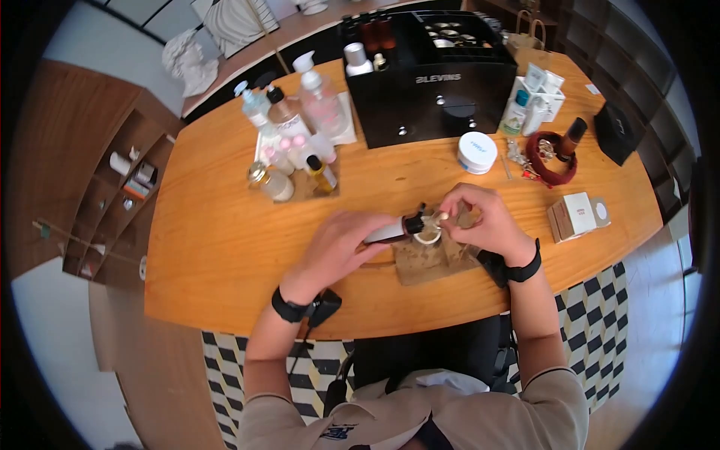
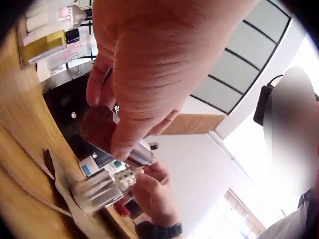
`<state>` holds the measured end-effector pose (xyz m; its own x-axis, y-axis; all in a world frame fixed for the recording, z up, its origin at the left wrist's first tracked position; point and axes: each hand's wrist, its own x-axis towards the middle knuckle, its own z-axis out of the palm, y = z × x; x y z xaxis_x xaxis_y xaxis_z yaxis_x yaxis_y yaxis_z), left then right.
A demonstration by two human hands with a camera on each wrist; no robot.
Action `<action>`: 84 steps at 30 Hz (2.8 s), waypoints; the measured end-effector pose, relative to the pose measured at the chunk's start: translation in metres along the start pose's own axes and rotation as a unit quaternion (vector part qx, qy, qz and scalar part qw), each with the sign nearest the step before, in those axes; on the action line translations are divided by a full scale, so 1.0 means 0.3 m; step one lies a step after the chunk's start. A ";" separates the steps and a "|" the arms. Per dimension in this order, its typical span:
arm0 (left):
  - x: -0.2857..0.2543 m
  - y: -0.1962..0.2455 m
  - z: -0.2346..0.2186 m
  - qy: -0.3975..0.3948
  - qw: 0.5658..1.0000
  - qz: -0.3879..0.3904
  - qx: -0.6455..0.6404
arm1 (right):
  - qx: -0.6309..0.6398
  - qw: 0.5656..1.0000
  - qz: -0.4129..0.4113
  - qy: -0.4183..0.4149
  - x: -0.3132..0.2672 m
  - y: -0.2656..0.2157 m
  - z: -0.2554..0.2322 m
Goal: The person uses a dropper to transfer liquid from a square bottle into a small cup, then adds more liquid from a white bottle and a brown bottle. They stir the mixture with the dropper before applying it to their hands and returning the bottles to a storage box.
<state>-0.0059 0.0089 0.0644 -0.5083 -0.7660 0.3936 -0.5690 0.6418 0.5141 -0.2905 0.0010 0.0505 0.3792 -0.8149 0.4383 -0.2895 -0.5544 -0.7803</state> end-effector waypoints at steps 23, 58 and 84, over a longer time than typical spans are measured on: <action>0.086 -0.041 -0.074 -0.067 0.985 0.151 0.055 | -0.033 0.999 0.015 0.009 0.003 -0.041 -0.003; 0.089 -0.014 -0.100 -0.028 0.977 0.194 0.083 | -0.008 1.000 -0.006 -0.004 -0.002 -0.010 0.000; 0.079 -0.042 -0.028 -0.031 0.985 0.165 0.028 | -0.019 1.000 -0.004 -0.018 -0.006 0.006 -0.007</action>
<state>-0.0053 -0.0176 0.0736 -0.7089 -0.5122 0.4849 -0.4000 0.8582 0.3217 -0.2936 0.0011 0.0492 0.4129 -0.8042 0.4274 -0.3188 -0.5672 -0.7594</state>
